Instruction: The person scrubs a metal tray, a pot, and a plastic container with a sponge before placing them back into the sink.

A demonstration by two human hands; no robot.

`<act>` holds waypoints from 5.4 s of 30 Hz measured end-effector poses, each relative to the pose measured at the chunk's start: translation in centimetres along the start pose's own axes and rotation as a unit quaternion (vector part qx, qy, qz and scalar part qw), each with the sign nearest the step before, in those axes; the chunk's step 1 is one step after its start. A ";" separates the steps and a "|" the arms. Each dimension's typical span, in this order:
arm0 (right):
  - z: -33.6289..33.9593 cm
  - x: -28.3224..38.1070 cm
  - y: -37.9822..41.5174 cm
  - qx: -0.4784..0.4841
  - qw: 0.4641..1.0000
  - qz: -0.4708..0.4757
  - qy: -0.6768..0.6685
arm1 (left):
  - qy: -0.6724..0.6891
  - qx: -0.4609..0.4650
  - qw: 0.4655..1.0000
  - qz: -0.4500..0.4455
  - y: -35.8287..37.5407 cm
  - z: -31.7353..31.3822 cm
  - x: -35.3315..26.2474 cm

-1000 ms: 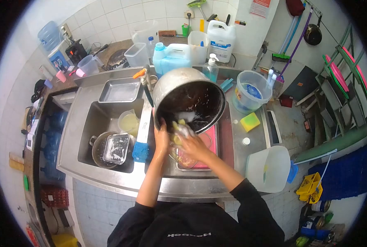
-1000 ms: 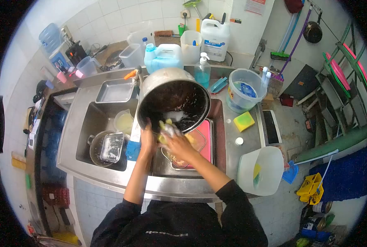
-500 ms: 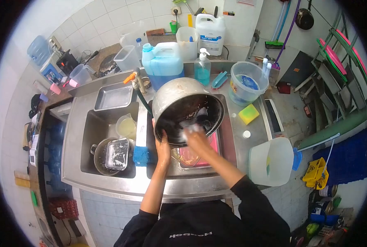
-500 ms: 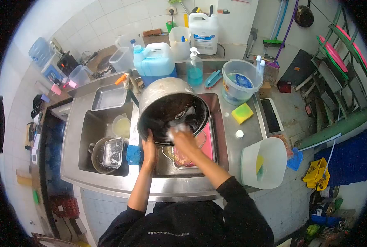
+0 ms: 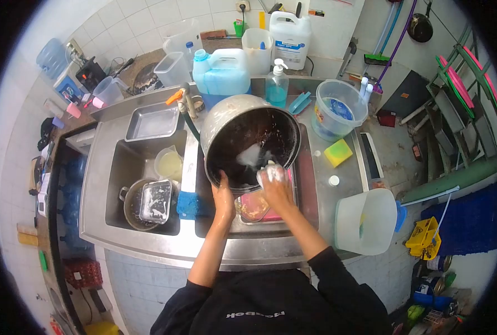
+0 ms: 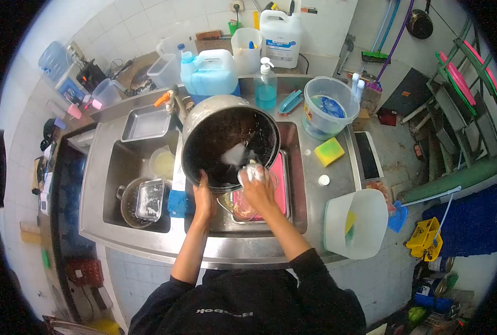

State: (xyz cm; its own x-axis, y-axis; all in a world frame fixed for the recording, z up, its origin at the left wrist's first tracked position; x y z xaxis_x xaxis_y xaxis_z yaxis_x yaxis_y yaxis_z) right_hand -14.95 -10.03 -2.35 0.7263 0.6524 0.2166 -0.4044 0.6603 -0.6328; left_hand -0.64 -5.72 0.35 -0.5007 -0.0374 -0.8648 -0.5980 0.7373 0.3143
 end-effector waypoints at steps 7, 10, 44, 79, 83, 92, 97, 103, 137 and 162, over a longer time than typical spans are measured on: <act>-2.2 4.6 -1.6 -0.014 0.952 -0.086 -0.293 | -0.102 -0.008 0.994 -0.035 0.7 -0.5 -0.6; -0.1 -1.4 -3.9 0.215 0.959 -0.153 -0.101 | -0.197 0.046 0.963 -0.179 1.0 -0.2 -1.4; 2.6 3.9 -2.9 0.064 0.985 0.081 -0.142 | 0.028 0.040 0.999 -0.012 -4.1 1.7 -0.2; -5.8 3.4 -3.9 0.288 0.932 -0.109 -0.191 | -0.291 0.064 0.918 -0.261 2.2 0.3 -1.5; -3.3 4.4 -2.4 0.157 0.936 -0.085 -0.304 | -0.195 0.058 0.950 -0.236 0.7 2.3 -1.4; -1.8 4.6 -0.7 0.058 0.993 0.000 -0.098 | -0.185 0.012 0.965 -0.187 -0.5 1.5 -0.6; -2.2 0.0 1.3 0.029 0.993 0.103 -0.046 | -0.032 -0.005 0.999 -0.020 0.0 1.8 -1.0; -2.3 1.7 -0.1 0.067 0.991 -0.073 -0.094 | -0.087 0.023 0.983 -0.159 -0.4 1.1 0.6; -1.1 2.7 -6.2 0.146 0.975 -0.124 -0.112 | -0.076 0.018 0.993 -0.093 -1.1 0.5 0.1; 0.3 -6.3 -5.7 -0.018 0.976 0.153 0.151 | -0.326 0.062 0.900 -0.281 1.7 0.1 -3.5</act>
State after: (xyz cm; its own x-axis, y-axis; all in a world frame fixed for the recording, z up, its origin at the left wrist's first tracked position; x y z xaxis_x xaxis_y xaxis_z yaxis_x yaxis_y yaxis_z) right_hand -17.42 -17.83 0.16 0.7080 0.6735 -0.2124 -0.6122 0.4354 -0.6600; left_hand 0.13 -4.30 3.89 0.3579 -0.0541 -0.9322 -0.5478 0.7963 -0.2565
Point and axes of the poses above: each hand's wrist, its own y-axis away from the middle knuckle, its own z-axis out of the back of the hand, x = y × z, the point moved 1 cm from there along -y, towards the middle knuckle, and after that the axes turned 9 degrees about -x, right-handed, at the moved point
